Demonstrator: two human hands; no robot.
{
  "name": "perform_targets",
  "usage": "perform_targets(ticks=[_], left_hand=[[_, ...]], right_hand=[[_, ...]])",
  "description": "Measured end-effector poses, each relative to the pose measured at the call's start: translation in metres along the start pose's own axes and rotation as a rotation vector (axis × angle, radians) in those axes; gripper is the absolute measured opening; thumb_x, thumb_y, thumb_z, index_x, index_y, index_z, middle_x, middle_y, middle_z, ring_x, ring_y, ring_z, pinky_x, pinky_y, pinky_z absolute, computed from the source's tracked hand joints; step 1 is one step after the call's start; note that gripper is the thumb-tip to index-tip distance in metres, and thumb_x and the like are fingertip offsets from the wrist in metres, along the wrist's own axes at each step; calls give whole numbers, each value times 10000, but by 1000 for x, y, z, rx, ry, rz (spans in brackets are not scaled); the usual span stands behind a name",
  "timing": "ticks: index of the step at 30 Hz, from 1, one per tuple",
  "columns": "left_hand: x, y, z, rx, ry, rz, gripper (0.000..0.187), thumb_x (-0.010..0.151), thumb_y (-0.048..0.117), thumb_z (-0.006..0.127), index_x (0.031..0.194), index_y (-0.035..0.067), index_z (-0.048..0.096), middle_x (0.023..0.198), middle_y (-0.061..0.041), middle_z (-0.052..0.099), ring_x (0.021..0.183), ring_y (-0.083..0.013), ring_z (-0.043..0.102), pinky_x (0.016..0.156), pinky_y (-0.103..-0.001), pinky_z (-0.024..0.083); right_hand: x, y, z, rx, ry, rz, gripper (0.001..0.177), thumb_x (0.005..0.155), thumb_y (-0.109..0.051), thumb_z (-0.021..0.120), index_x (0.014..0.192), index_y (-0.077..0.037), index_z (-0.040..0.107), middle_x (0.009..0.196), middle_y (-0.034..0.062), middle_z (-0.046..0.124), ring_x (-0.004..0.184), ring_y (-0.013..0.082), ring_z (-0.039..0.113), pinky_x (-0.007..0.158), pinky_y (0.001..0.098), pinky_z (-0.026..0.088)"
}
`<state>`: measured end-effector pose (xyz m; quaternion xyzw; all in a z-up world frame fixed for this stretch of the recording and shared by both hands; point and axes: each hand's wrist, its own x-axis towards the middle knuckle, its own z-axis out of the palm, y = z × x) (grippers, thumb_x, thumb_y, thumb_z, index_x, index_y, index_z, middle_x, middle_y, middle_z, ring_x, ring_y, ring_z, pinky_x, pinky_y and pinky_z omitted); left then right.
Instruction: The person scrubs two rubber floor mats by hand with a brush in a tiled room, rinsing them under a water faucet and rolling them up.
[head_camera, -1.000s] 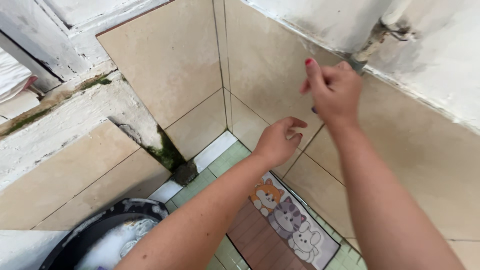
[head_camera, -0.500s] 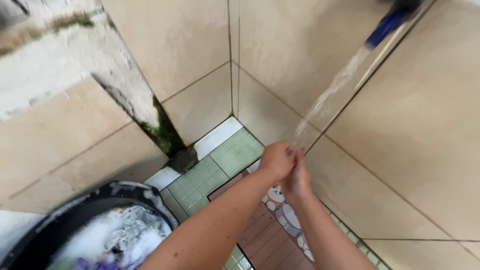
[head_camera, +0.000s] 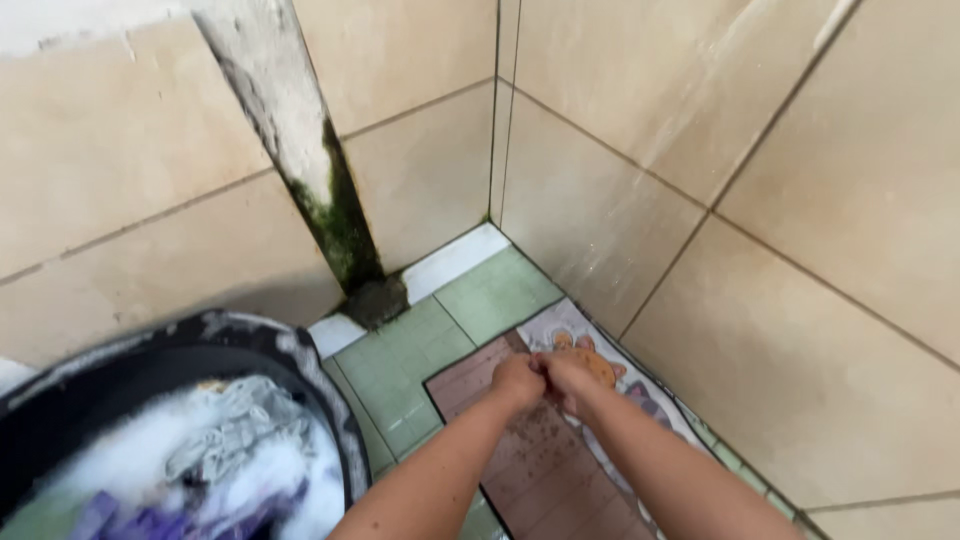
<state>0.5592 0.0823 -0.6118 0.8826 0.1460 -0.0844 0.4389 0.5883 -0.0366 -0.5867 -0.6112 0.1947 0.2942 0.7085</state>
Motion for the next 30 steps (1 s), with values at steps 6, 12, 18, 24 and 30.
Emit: perform_targets(ticks=[6, 12, 18, 24, 30], left_hand=[[-15, 0, 7, -33, 38, 103, 217, 868, 250, 631, 927, 86, 760, 998, -199, 748, 973, -380, 722, 846, -477, 564], [-30, 31, -1, -130, 202, 200, 226, 879, 259, 653, 983, 83, 751, 993, -199, 746, 984, -396, 706, 845, -486, 551], [-54, 20, 4, -198, 82, 292, 241, 871, 142, 671, 1104, 100, 715, 1042, -152, 757, 995, -311, 728, 851, -408, 564], [-75, -16, 45, -190, -100, 289, 296, 839, 94, 703, 1133, 128, 716, 1090, -74, 769, 1004, -213, 750, 882, -335, 579], [-108, -42, 44, 56, -184, 249, 342, 857, 156, 730, 1197, 180, 699, 1188, -94, 733, 1088, -257, 703, 932, -369, 550]], right_hand=[[7, -1, -18, -129, -39, -62, 191, 975, -184, 588, 1072, -34, 656, 951, 98, 724, 861, 220, 702, 700, 359, 588], [-28, -18, -10, -132, -26, -273, 238, 937, -130, 604, 1159, -87, 679, 971, 53, 705, 903, 162, 661, 775, 362, 544], [-94, -14, -43, -583, -99, -255, 395, 932, -282, 627, 1298, -141, 586, 985, 51, 689, 843, 157, 649, 747, 371, 528], [-109, 92, -163, -1254, -33, -237, 401, 935, -316, 625, 1285, -121, 602, 967, 107, 690, 841, 202, 659, 732, 396, 530], [-94, 128, -168, -1306, -44, -214, 364, 939, -339, 607, 1232, -125, 625, 964, 104, 721, 852, 219, 690, 757, 398, 546]])
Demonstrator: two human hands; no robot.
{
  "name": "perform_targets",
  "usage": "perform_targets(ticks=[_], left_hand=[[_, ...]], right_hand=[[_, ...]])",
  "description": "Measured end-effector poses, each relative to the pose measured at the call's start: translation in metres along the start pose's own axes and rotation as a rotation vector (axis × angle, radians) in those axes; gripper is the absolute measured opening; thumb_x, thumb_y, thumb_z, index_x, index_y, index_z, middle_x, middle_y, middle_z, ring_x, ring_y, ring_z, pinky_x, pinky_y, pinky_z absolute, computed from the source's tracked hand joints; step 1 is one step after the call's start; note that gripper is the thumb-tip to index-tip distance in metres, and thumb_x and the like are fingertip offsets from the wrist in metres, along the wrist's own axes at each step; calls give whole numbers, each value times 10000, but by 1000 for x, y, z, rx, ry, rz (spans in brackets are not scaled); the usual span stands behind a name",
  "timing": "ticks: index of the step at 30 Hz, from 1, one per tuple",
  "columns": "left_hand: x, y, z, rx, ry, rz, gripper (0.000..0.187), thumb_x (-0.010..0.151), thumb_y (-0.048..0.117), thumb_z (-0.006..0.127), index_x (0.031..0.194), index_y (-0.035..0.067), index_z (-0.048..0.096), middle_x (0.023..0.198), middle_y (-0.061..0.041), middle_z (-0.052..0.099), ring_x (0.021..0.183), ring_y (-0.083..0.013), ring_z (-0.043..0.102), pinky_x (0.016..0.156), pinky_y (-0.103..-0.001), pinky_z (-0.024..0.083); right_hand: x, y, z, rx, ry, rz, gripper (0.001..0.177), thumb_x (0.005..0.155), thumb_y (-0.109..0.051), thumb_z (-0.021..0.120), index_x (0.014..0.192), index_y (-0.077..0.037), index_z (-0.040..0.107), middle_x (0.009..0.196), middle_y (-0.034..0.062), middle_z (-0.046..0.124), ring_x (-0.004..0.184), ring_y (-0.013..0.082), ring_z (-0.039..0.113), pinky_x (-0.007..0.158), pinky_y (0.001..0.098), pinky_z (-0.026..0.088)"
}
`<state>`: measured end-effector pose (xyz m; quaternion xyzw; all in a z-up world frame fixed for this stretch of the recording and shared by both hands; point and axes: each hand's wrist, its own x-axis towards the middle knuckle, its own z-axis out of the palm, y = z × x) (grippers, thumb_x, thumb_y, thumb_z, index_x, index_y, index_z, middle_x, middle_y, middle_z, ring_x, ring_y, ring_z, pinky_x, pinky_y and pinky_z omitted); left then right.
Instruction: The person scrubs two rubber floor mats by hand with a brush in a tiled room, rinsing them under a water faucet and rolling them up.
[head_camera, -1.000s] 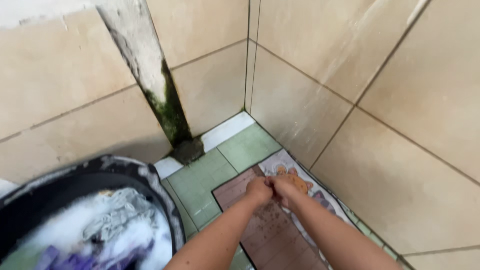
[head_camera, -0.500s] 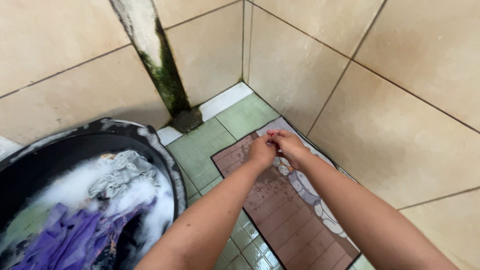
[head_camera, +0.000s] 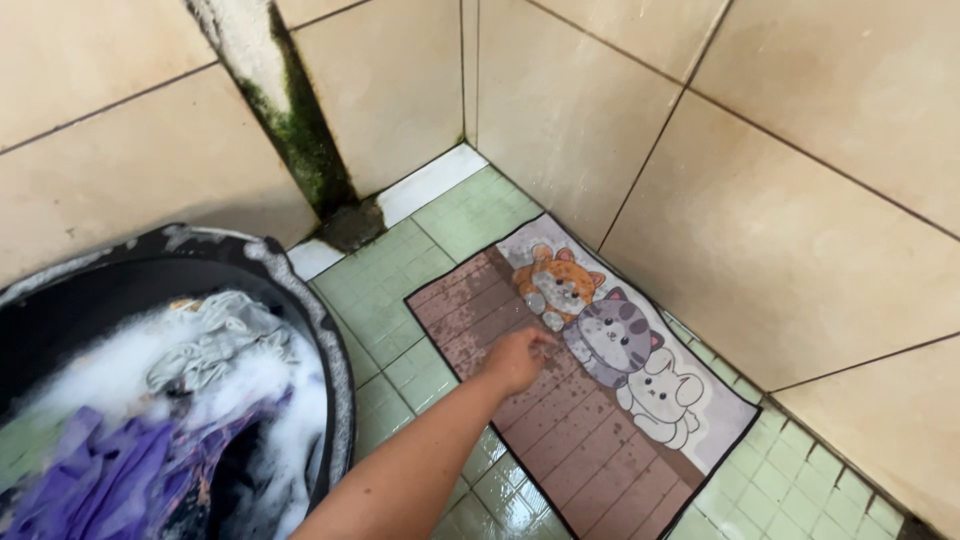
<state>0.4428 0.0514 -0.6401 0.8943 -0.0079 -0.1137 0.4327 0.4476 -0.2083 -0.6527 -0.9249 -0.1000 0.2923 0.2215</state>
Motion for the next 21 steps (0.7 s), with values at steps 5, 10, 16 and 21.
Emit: perform_targets(ticks=[5, 10, 16, 21], left_hand=[[-41, -22, 21, 413, -216, 60, 422, 943, 245, 582, 1355, 304, 651, 1446, -69, 670, 1294, -305, 635, 1033, -517, 512], [-78, -45, 36, 794, -505, 76, 769, 846, 570, 697, 1539, 423, 398, 1727, -69, 90, 1568, -327, 138, 1218, -615, 100], [-50, -58, 29, 928, -580, -123, 885, 870, 690, 594, 1604, 522, 130, 1741, -1, -72, 1592, -344, 12, 1239, -607, 61], [-53, -75, 0, 809, -604, -372, 855, 935, 615, 562, 1636, 482, 92, 1752, -54, -115, 1595, -420, 6, 1226, -631, 130]], right_hand=[[8, 12, 33, 0, -21, -35, 342, 942, -358, 591, 1189, -128, 645, 962, 101, 746, 862, 234, 715, 777, 400, 558], [34, 61, 81, -21, -78, -200, 330, 945, -377, 575, 1145, -131, 664, 959, 99, 772, 871, 248, 740, 797, 401, 571], [120, -32, -3, -47, -66, 62, 510, 990, -589, 518, 1030, -128, 733, 901, 106, 770, 807, 190, 728, 791, 367, 539], [182, -112, -10, 841, 276, 22, 343, 938, -351, 763, 1032, -25, 709, 970, 130, 697, 793, 245, 686, 666, 396, 589]])
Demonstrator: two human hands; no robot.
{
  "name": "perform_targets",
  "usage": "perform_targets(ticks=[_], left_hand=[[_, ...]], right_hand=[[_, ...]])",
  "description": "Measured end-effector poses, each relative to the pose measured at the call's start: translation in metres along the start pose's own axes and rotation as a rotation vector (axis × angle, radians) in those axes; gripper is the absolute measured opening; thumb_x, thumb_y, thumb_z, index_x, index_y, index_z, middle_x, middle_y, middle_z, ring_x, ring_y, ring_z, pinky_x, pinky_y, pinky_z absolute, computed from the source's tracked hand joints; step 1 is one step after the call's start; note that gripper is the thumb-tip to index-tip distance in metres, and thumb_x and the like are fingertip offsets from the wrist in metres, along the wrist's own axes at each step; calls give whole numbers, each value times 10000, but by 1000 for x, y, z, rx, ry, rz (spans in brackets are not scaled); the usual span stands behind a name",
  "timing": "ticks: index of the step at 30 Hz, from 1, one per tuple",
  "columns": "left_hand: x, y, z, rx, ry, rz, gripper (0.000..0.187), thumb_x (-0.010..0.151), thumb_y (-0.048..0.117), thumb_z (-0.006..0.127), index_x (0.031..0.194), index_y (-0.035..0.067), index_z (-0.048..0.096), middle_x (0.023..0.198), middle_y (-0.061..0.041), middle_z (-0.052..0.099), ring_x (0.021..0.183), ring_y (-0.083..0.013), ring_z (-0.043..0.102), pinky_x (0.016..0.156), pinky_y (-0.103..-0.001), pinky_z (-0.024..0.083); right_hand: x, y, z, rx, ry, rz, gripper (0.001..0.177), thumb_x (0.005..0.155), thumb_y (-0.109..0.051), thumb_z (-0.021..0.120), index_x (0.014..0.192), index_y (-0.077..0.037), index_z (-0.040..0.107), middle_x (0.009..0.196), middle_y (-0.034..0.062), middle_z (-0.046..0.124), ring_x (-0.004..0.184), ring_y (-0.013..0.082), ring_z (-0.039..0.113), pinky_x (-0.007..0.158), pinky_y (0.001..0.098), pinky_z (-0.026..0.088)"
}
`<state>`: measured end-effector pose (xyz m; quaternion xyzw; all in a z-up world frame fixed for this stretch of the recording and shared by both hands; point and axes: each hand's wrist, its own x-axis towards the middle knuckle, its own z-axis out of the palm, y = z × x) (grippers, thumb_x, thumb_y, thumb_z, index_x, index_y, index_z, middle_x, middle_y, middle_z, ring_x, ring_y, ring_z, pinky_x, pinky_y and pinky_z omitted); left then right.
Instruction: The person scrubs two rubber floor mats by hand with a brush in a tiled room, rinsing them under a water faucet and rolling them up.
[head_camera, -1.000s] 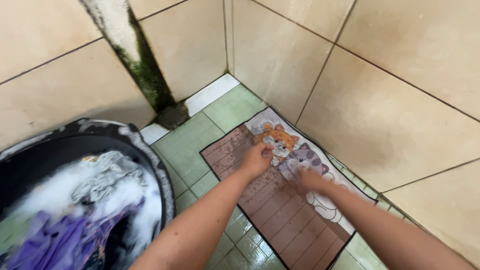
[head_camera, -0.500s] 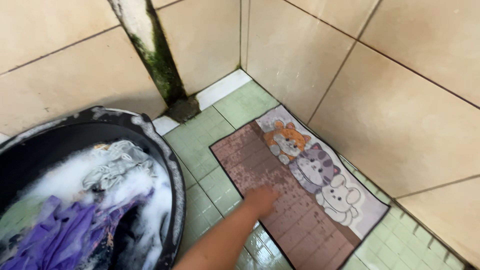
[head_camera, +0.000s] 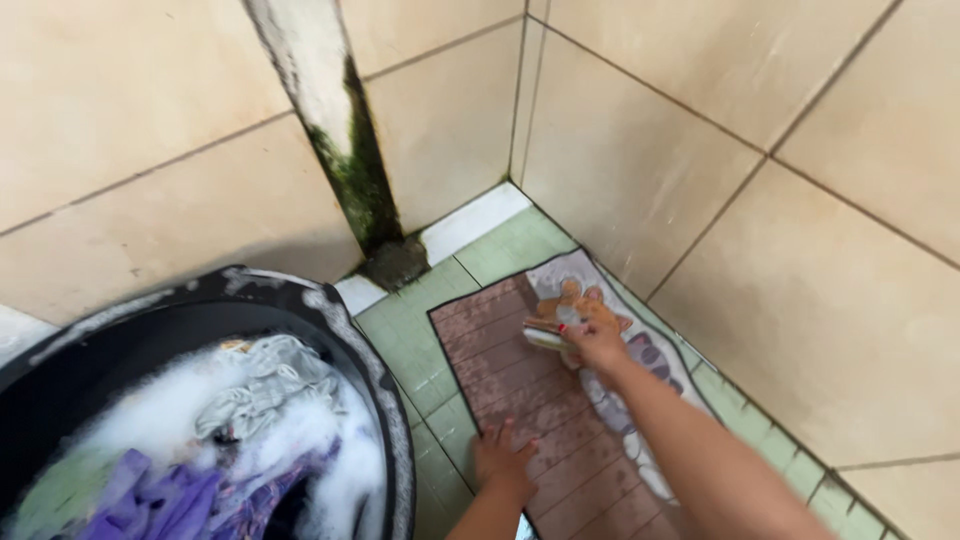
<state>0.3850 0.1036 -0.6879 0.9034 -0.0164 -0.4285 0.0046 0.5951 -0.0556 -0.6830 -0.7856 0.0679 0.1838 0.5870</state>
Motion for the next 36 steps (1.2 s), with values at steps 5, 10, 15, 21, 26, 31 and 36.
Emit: perform_targets(ticks=[5, 10, 15, 21, 26, 31, 36], left_hand=[[-17, -11, 0, 32, -54, -38, 1007, 917, 556, 647, 1663, 450, -20, 1732, -138, -174, 1577, -480, -20, 1236, -620, 103], [-21, -21, -9, -262, 80, 15, 771, 891, 534, 656, 1579, 401, 336, 1729, -147, 10, 1595, -396, 60, 1253, -667, 42], [-50, -21, -25, -468, 258, 59, 701, 900, 560, 692, 1483, 221, 501, 1726, -169, 92, 1586, -364, 137, 1225, -643, 196], [-97, -27, -40, -502, 410, 190, 682, 877, 494, 690, 1482, 227, 522, 1700, -181, 149, 1530, -363, 277, 1219, -496, 294], [-80, -30, -15, -530, 377, 144, 665, 873, 504, 686, 1470, 248, 545, 1669, -175, 256, 1511, -345, 339, 1164, -542, 367], [-40, -16, 14, -441, 211, 102, 751, 854, 542, 699, 1470, 157, 513, 1620, -152, 383, 1458, -344, 429, 1133, -553, 412], [-15, 18, 10, -357, 8, -24, 964, 925, 559, 697, 1625, 93, 224, 1725, -168, 93, 1591, -348, 57, 1236, -620, 68]], right_hand=[[3, -3, 41, 850, 87, 411, 449, 936, -329, 662, 1315, -126, 531, 1269, 114, 577, 969, 294, 667, 792, 468, 641], [3, 4, 34, 1013, -11, 433, 533, 987, -361, 630, 1377, -39, 458, 1319, 203, 558, 1035, 383, 668, 830, 441, 625], [-34, -5, 20, 900, -36, 476, 524, 953, -363, 626, 1359, -55, 506, 1217, 160, 620, 1003, 337, 683, 803, 429, 624], [-56, -9, 35, 795, -5, 357, 443, 959, -345, 667, 1278, -60, 553, 1089, 150, 591, 945, 277, 624, 793, 383, 609], [-80, 37, 63, 493, -145, 361, 433, 877, -225, 663, 1211, 34, 571, 1010, 204, 664, 830, 357, 680, 722, 492, 592], [-115, 97, 64, -624, 76, -217, 743, 759, -374, 755, 1322, 68, 554, 1303, 320, 629, 1228, 412, 628, 1017, 460, 530], [-169, 89, 87, -931, -71, 69, 938, 783, -529, 690, 1510, -64, 322, 1590, 199, 298, 1494, 372, 273, 1155, 605, 270]])
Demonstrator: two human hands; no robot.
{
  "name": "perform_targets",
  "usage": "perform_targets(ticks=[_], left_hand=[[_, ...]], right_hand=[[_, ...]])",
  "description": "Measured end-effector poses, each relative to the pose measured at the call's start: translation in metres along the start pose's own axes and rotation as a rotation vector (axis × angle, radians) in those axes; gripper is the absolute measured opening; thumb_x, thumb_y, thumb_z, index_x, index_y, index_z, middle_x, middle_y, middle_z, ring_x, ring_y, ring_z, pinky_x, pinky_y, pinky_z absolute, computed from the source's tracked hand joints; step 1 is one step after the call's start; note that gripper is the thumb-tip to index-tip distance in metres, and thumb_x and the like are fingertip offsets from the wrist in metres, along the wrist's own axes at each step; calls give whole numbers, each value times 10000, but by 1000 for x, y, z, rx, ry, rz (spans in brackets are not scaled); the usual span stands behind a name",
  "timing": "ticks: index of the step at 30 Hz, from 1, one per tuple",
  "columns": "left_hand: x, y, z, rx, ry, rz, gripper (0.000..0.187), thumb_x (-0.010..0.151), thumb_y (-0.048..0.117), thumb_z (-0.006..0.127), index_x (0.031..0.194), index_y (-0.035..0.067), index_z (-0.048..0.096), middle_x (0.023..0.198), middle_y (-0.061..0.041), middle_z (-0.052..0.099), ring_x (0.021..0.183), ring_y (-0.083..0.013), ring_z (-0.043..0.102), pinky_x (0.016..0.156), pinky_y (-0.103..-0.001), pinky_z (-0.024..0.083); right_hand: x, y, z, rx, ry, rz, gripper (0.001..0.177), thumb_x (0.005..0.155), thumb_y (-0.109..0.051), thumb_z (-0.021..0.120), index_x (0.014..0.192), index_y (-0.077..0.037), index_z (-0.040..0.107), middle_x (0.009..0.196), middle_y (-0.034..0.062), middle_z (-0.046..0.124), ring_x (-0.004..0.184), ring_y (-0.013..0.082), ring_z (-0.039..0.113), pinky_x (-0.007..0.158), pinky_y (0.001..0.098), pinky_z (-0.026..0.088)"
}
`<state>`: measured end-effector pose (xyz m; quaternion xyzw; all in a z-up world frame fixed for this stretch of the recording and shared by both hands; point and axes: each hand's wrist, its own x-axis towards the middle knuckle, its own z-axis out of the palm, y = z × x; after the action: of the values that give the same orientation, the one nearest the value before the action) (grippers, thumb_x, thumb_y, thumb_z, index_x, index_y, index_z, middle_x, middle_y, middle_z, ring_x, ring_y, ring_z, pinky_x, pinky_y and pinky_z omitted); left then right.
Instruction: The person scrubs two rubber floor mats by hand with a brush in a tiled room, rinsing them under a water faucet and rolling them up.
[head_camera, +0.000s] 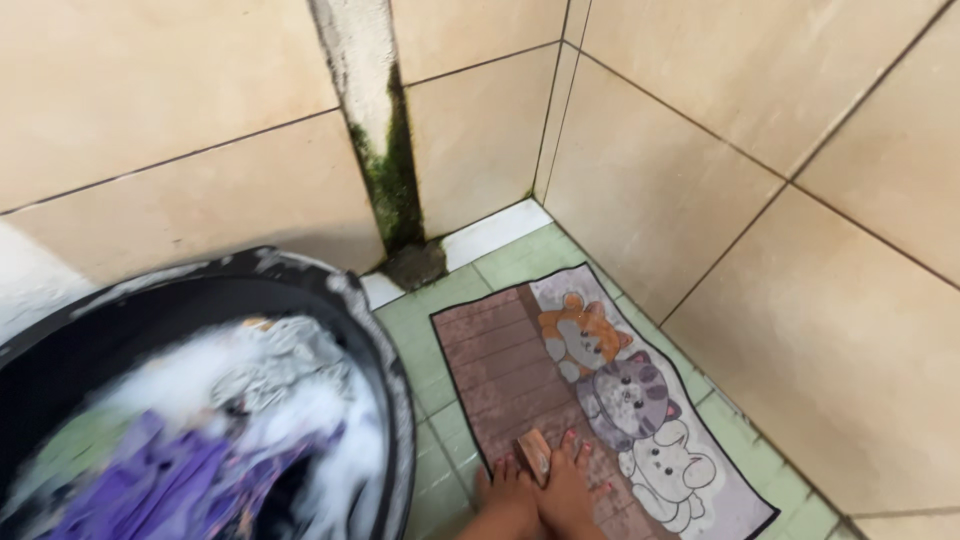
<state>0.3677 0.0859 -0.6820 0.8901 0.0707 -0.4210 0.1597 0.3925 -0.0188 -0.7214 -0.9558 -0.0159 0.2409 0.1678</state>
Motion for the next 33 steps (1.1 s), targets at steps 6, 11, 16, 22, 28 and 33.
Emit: perform_targets(ticks=[6, 11, 16, 22, 28, 33], left_hand=[[19, -13, -34, 226, 198, -37, 1073, 902, 606, 642, 1659, 133, 46, 1747, -73, -7, 1613, -273, -16, 1267, -614, -22], [49, -31, -64, 158, 159, -97, 1044, 922, 577, 635, 1653, 177, 6, 1750, -21, -52, 1610, -215, -3, 1263, -642, -11], [54, -43, -19, 81, 425, -8, 936, 916, 344, 715, 1632, 122, 154, 1725, -104, 71, 1582, -279, 79, 1234, -627, 22], [-26, -47, -10, -87, 228, 105, 1008, 867, 323, 780, 1639, 147, 157, 1710, -157, 109, 1579, -316, 126, 1250, -618, 109], [-11, -45, -27, -103, 466, 243, 708, 918, 241, 668, 1534, 91, 352, 1664, -168, 262, 1545, -314, 249, 1182, -658, 236], [16, -29, -56, 30, 568, 253, 584, 890, 156, 637, 1443, 88, 463, 1611, -172, 346, 1484, -329, 337, 1172, -564, 292]], right_hand=[[78, -13, -67, 225, 0, -86, 1011, 819, -594, 658, 1591, -105, 224, 1543, 256, 397, 1477, 374, 361, 1171, 561, 300], [103, -1, -77, 237, 127, -36, 694, 793, -476, 697, 1303, -30, 549, 1294, 255, 679, 1231, 400, 651, 1057, 458, 517], [69, 4, -37, -98, 56, -162, 767, 776, -457, 783, 1353, -51, 481, 1472, 243, 463, 1345, 421, 474, 1089, 480, 441], [34, -30, -48, -234, -49, -24, 805, 826, -484, 747, 1427, -73, 405, 1606, 167, 313, 1457, 348, 418, 1133, 501, 421], [59, -33, -23, 104, -90, 26, 711, 926, -584, 561, 1346, -11, 590, 1387, 288, 613, 1329, 416, 582, 1118, 461, 462], [101, -6, -25, 453, 42, -134, 700, 876, -524, 562, 1421, -85, 556, 1311, 253, 621, 1218, 413, 598, 1017, 481, 472]])
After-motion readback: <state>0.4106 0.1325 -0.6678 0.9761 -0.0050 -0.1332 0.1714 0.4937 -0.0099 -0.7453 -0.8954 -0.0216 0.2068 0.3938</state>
